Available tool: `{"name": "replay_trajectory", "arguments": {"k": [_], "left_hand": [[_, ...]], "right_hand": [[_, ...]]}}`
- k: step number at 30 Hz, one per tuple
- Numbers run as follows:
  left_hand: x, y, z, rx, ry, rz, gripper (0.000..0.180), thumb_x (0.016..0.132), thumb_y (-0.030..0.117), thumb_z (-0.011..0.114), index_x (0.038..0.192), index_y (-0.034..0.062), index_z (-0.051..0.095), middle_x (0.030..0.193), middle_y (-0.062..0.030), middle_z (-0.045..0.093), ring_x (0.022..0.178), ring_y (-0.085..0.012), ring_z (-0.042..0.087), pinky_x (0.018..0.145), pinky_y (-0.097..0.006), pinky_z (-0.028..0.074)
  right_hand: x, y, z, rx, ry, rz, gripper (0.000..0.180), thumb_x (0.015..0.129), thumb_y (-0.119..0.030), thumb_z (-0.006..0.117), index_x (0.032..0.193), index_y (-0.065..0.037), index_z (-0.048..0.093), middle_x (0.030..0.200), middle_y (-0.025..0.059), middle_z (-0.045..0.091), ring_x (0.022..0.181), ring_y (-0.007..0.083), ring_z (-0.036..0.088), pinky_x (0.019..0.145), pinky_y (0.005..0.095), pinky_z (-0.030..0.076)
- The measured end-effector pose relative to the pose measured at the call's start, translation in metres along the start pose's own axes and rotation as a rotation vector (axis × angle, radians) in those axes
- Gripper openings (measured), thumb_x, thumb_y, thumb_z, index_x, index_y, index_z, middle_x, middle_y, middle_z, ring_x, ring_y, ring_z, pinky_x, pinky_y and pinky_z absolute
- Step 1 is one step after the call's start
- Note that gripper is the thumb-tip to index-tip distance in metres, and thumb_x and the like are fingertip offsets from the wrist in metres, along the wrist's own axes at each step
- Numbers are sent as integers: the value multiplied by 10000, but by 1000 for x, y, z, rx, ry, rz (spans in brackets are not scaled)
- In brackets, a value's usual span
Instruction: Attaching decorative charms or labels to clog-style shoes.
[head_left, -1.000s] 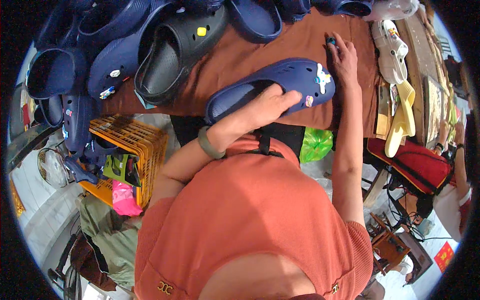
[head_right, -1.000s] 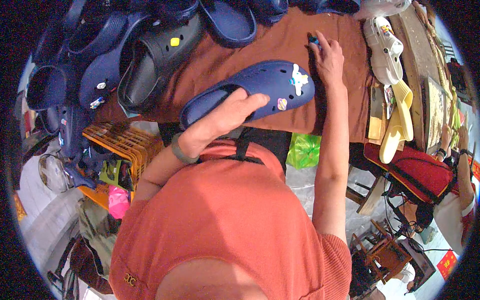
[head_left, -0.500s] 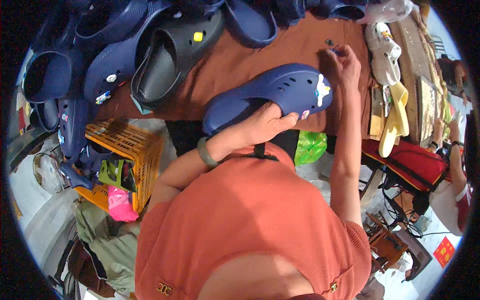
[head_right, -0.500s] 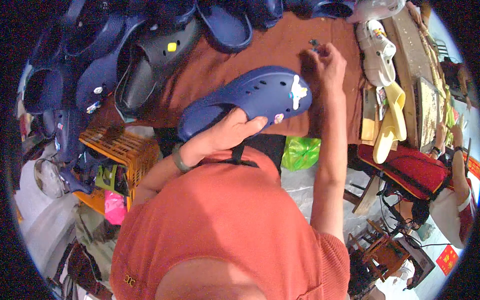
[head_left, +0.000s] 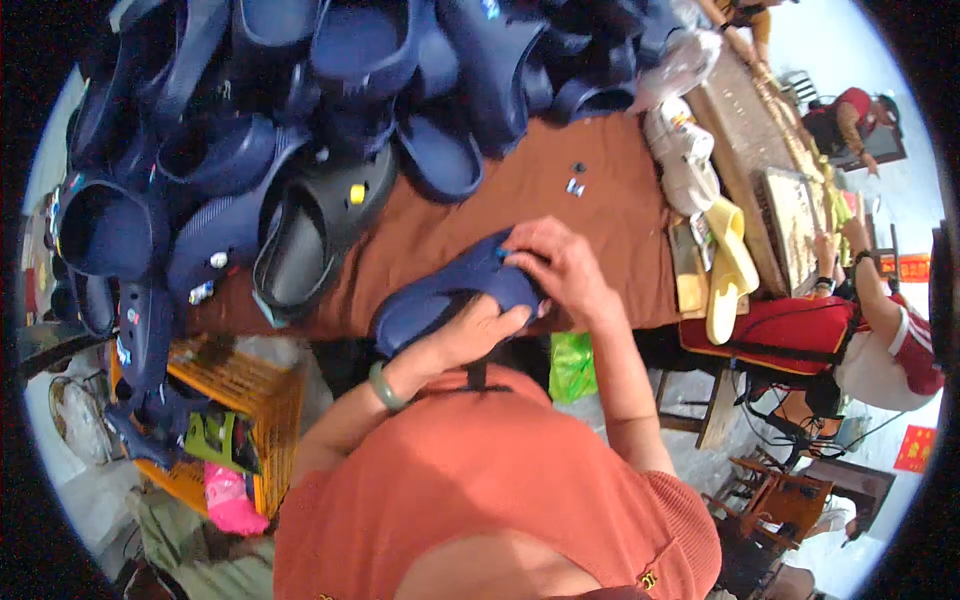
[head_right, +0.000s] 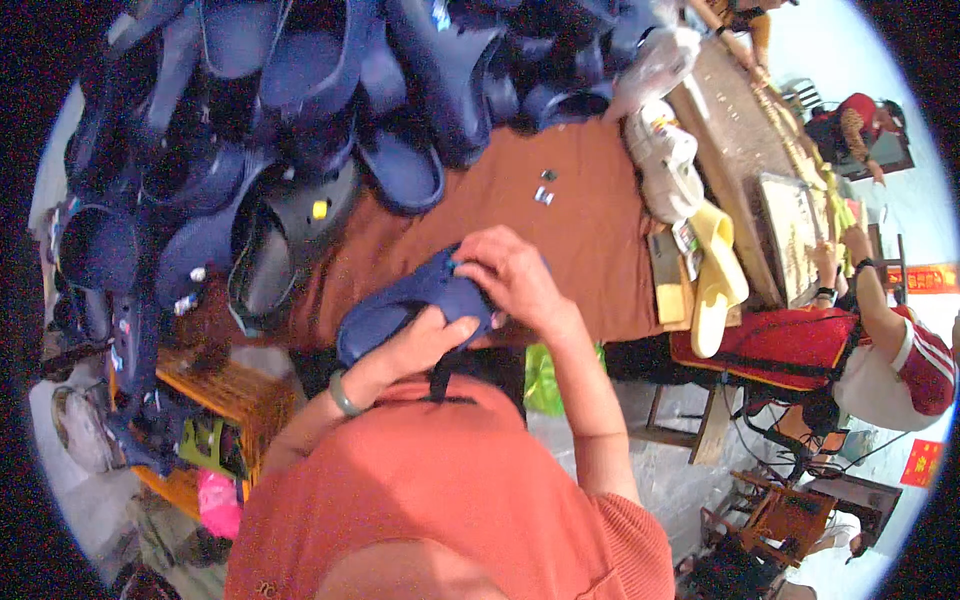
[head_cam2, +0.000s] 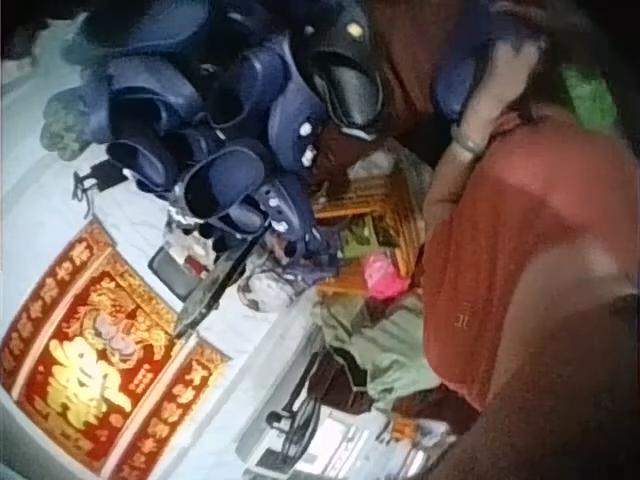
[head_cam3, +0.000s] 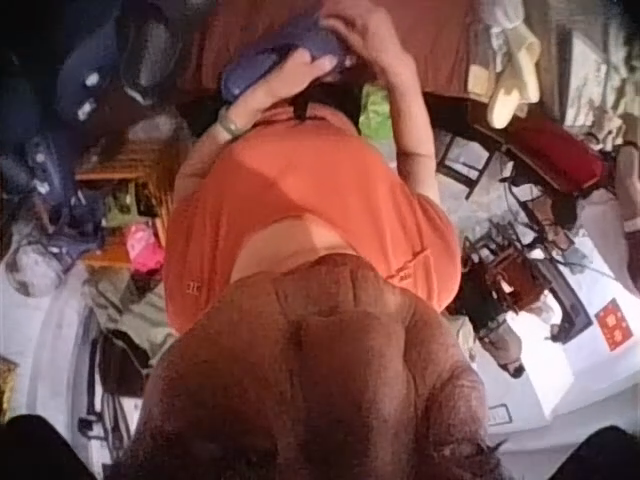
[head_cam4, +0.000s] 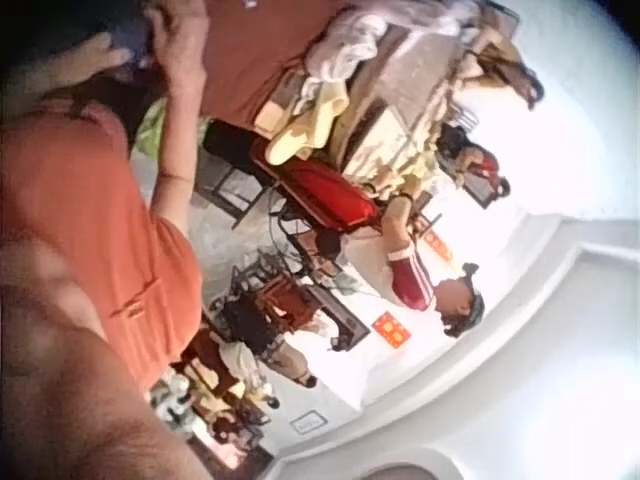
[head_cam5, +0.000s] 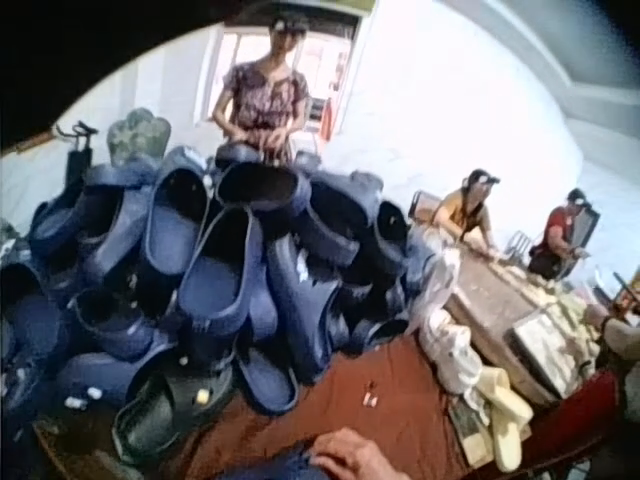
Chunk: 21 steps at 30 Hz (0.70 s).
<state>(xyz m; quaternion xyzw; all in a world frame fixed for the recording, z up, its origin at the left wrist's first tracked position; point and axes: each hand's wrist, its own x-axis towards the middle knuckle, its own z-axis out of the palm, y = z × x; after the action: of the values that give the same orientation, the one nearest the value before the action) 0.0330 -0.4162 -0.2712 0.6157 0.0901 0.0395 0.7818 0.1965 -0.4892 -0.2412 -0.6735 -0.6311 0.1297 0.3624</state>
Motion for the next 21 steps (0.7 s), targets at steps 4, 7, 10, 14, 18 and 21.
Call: {"name": "replay_trajectory", "arguments": {"k": [4,7,10,14,18,21], "left_hand": [[2,-8,-3,-57,-25,65,453,874,130,468,1298,-11,394,1216,-87,485,1158,-200,461,990,-337,384],[1,-2,-2,-53,-15,42,403,885,111,467,1253,-44,417,1192,-111,499,1085,-196,506,918,-348,440],[0,-3,-1,-198,-11,-50,383,888,122,469,1233,-43,445,1167,-101,518,1074,-185,512,926,-340,432],[1,-10,-5,-195,-53,-42,423,894,126,485,1284,-19,408,1204,-68,495,1134,-171,466,1000,-329,370],[-5,-4,1,-167,81,29,348,882,156,510,1178,-27,509,1085,-73,563,1028,-156,526,890,-306,440],[-2,12,1,-24,113,-11,324,867,183,542,1118,-21,551,1022,-63,585,953,-134,538,835,-302,452]], "right_hand": [[-1,-3,-2,26,7,61,157,778,-87,668,921,-30,635,938,118,637,929,298,594,821,372,484],[-4,-5,0,27,81,98,154,785,-81,661,926,-28,631,926,121,633,921,295,594,815,372,482],[-7,-7,-1,43,143,132,148,792,-79,657,926,-24,628,922,123,632,916,291,595,812,371,481],[-13,-14,-1,60,206,128,142,800,-78,652,928,-20,626,925,120,634,915,287,598,812,365,481],[-20,-13,0,83,257,177,130,799,-85,651,912,-21,635,914,121,644,903,288,606,811,360,483],[-27,9,3,120,300,292,144,803,-116,657,912,-22,667,907,121,665,892,267,626,818,352,486]]}}
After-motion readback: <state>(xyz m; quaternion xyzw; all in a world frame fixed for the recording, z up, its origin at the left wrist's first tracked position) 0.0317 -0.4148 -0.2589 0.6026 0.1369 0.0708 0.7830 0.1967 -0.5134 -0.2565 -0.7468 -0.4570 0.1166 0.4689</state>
